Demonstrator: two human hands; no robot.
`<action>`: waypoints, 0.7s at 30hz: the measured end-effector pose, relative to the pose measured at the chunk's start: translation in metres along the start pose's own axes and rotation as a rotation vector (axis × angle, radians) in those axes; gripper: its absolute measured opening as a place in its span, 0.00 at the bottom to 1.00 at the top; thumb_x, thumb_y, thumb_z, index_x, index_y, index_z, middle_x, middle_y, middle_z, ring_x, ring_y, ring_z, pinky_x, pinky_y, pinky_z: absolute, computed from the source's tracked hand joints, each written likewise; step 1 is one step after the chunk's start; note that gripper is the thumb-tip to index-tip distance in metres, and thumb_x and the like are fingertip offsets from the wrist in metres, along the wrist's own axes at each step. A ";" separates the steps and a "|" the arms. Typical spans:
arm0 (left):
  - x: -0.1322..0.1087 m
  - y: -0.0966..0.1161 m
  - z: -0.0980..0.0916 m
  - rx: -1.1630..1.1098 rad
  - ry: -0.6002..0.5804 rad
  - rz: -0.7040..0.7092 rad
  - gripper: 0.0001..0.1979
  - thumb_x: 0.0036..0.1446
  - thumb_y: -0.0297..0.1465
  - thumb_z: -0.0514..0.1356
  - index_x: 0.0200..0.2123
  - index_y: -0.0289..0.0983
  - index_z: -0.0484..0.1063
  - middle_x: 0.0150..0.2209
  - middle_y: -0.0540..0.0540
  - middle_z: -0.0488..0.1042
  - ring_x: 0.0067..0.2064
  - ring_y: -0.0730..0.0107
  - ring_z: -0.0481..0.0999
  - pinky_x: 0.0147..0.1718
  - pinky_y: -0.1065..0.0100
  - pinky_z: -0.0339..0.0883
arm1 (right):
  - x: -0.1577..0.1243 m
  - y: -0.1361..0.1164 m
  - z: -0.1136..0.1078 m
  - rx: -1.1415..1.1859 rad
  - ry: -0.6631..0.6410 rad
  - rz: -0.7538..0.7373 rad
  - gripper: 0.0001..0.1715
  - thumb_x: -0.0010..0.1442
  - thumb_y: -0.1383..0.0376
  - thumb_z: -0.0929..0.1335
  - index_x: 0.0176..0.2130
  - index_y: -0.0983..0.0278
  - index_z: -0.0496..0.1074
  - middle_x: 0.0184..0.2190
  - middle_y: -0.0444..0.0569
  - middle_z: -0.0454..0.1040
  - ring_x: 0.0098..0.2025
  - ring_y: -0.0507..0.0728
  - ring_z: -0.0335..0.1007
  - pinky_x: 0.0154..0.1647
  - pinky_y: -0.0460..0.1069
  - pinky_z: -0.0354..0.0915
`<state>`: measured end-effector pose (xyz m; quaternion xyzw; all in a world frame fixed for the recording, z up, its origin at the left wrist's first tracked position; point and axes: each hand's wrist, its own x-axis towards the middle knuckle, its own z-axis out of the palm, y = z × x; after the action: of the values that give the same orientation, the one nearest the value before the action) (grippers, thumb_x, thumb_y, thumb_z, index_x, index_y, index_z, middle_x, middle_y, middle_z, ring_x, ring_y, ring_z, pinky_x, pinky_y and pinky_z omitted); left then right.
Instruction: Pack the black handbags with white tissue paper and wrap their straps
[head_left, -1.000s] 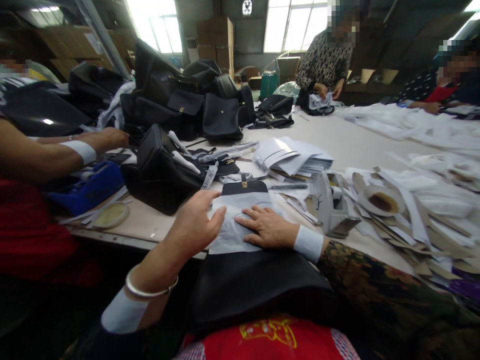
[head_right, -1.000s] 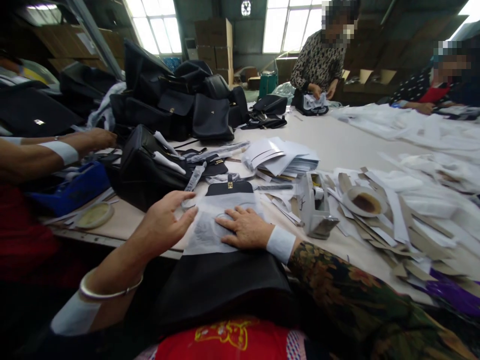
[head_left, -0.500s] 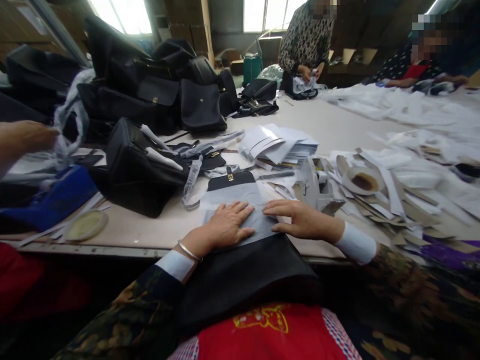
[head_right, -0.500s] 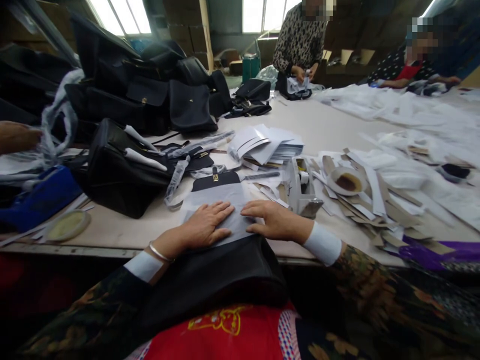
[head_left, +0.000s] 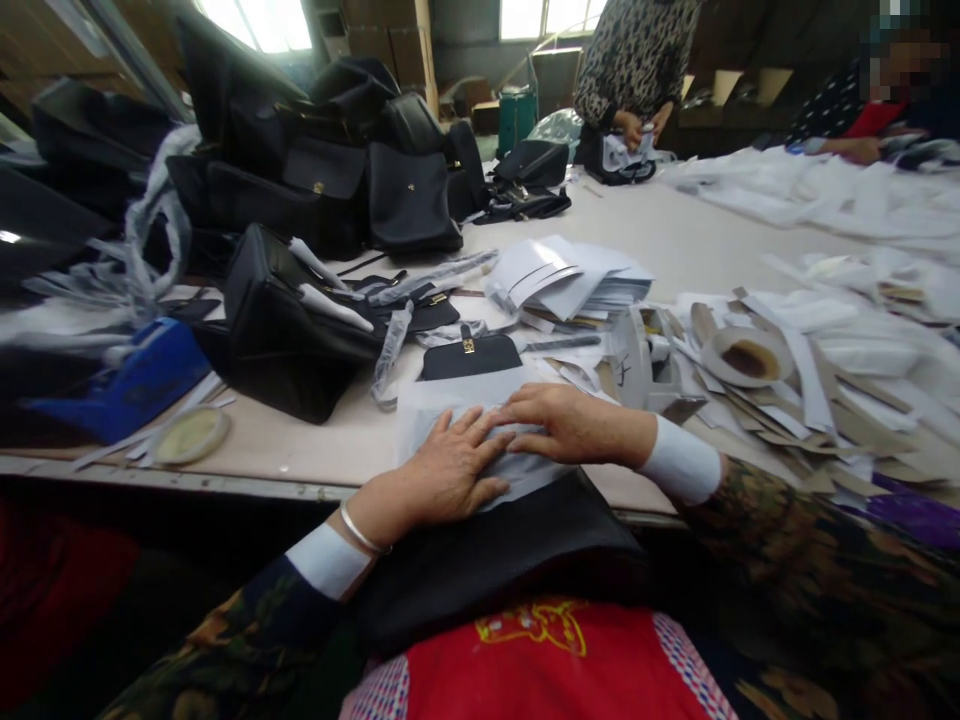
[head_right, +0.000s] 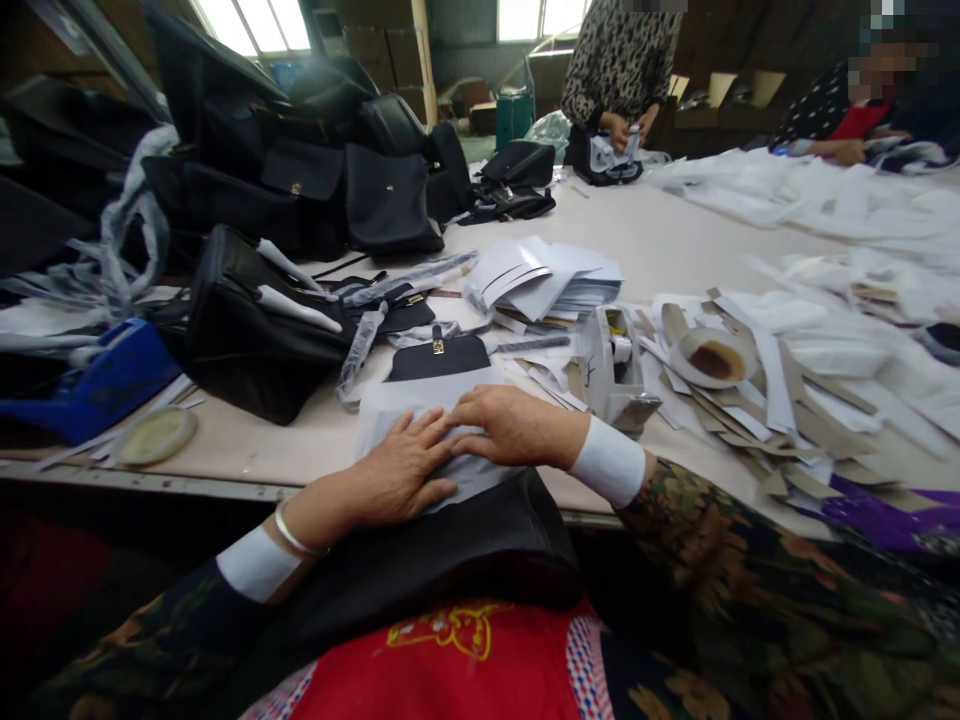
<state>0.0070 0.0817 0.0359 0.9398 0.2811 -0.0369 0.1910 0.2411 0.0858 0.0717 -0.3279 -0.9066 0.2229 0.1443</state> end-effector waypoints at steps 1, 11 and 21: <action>-0.002 0.002 0.000 -0.006 0.010 0.002 0.33 0.66 0.46 0.56 0.70 0.46 0.54 0.73 0.37 0.49 0.72 0.38 0.45 0.65 0.31 0.40 | 0.004 0.001 0.004 -0.002 0.033 -0.007 0.17 0.68 0.60 0.68 0.52 0.65 0.78 0.46 0.56 0.78 0.49 0.61 0.73 0.54 0.56 0.67; 0.003 -0.014 -0.014 -0.278 0.103 0.037 0.22 0.71 0.40 0.48 0.63 0.41 0.66 0.66 0.39 0.64 0.68 0.54 0.61 0.67 0.47 0.52 | 0.002 0.019 0.055 -0.184 -0.100 0.213 0.44 0.67 0.49 0.67 0.69 0.73 0.58 0.66 0.67 0.62 0.67 0.71 0.58 0.64 0.65 0.59; 0.013 0.009 0.001 0.043 -0.018 -0.211 0.38 0.62 0.53 0.55 0.71 0.47 0.54 0.73 0.36 0.48 0.72 0.34 0.46 0.61 0.23 0.41 | -0.022 0.037 0.051 -0.187 -0.014 0.308 0.34 0.69 0.54 0.64 0.65 0.74 0.65 0.64 0.68 0.65 0.66 0.68 0.61 0.67 0.62 0.58</action>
<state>0.0226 0.0812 0.0352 0.9085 0.3758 -0.0713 0.1684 0.2565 0.0812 0.0070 -0.4733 -0.8635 0.1592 0.0710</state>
